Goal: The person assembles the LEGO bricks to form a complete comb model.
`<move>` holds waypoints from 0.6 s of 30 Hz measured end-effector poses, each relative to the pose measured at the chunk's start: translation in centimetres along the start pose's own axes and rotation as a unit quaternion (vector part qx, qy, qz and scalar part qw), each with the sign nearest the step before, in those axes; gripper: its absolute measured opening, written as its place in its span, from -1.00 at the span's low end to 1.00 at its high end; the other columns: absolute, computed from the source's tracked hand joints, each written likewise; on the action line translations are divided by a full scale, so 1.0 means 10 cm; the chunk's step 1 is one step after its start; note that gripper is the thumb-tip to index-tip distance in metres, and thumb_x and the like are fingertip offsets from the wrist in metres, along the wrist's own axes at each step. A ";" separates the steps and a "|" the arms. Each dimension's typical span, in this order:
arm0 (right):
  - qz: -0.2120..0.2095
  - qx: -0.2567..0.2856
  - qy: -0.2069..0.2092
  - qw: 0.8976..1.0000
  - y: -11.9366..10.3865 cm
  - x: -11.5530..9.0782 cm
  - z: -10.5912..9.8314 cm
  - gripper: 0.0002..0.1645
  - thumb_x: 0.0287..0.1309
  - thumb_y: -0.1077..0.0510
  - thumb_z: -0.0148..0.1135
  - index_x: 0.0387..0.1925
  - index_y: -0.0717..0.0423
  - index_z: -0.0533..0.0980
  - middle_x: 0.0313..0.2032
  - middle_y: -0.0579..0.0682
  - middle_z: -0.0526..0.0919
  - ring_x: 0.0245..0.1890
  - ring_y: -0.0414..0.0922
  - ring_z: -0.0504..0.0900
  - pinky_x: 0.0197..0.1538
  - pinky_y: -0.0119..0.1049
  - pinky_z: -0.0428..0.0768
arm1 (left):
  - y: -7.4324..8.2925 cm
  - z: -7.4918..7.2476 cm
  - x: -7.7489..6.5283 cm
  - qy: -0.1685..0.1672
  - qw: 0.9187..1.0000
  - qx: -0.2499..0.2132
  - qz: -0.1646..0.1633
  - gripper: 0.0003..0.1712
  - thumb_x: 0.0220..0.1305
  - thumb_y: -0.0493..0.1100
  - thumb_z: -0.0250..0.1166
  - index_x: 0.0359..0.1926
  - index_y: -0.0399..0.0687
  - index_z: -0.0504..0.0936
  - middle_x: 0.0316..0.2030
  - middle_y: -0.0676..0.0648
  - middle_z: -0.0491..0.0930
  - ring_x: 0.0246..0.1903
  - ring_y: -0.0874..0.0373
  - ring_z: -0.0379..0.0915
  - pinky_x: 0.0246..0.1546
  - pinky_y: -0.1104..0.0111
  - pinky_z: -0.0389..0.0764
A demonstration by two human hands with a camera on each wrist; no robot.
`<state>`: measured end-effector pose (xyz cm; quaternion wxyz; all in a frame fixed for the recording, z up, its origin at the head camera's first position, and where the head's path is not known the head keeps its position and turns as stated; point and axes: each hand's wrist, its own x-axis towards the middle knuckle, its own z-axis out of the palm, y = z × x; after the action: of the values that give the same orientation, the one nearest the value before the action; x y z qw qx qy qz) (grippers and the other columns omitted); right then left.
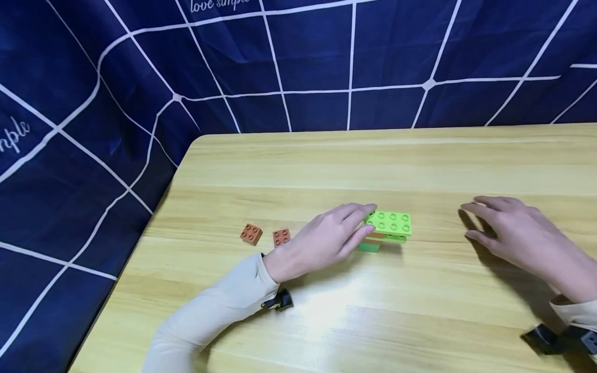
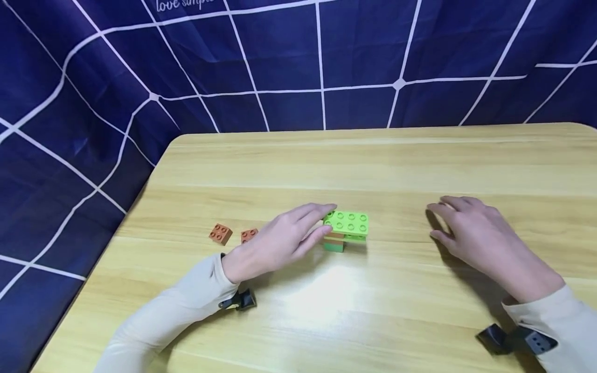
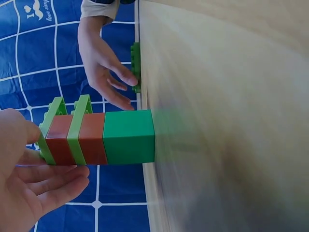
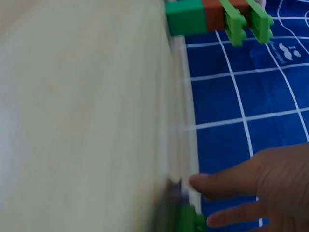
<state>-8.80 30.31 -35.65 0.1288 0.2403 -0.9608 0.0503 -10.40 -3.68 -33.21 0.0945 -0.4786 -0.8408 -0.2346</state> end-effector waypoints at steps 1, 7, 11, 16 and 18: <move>0.013 -0.009 -0.011 1.000 0.02 -0.01 -0.01 -0.40 -0.29 0.30 0.54 -0.09 0.37 0.55 -0.13 0.45 0.55 -0.18 0.43 0.52 -0.25 0.34 0.49 | 0.00 0.00 0.00 -0.001 1.000 -0.001 0.000 -0.53 0.47 -0.13 0.05 0.25 -0.34 0.41 0.15 -0.23 0.51 0.14 0.01 0.47 0.20 0.43 0.42; 0.075 0.014 -0.104 0.992 0.06 -0.04 -0.05 -0.44 -0.08 0.28 0.47 -0.05 0.50 0.48 -0.18 0.48 0.51 -0.33 0.36 0.57 -0.37 0.18 0.56 | 0.01 0.00 0.01 -0.018 1.000 -0.005 -0.003 -0.50 0.47 -0.09 0.06 0.27 -0.34 0.38 0.17 -0.23 0.49 0.18 0.00 0.44 0.22 0.42 0.40; 0.126 0.012 -0.182 0.975 0.08 -0.03 -0.12 -0.35 0.19 0.07 0.32 0.11 0.51 0.38 -0.01 0.60 0.38 -0.13 0.51 0.46 -0.22 0.33 0.50 | 0.01 0.00 0.01 -0.028 1.000 -0.007 -0.006 -0.46 0.46 -0.06 0.08 0.28 -0.34 0.36 0.18 -0.24 0.48 0.17 0.00 0.44 0.19 0.41 0.43; 0.164 -0.006 -0.254 0.953 0.19 -0.07 -0.20 -0.21 0.26 -0.11 0.22 0.18 0.50 0.29 0.07 0.67 0.25 -0.04 0.58 0.35 -0.13 0.42 0.42 | -0.01 0.02 0.00 -0.023 1.000 -0.002 0.002 -0.45 0.43 -0.08 0.13 0.28 -0.36 0.36 0.16 -0.25 0.50 0.14 0.00 0.47 0.16 0.41 0.46; 0.158 -0.006 -0.267 0.951 0.23 -0.10 -0.20 -0.20 0.22 -0.12 0.26 0.16 0.48 0.30 0.06 0.68 0.27 -0.06 0.59 0.37 -0.15 0.41 0.43 | -0.01 0.02 0.01 -0.022 1.000 0.001 0.005 -0.45 0.43 -0.08 0.13 0.28 -0.37 0.35 0.15 -0.25 0.50 0.13 0.00 0.47 0.16 0.40 0.47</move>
<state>-8.62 33.08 -34.02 -0.1408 0.0895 -0.9860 -0.0014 -10.49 -3.58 -33.38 0.0779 -0.4877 -0.8406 -0.2226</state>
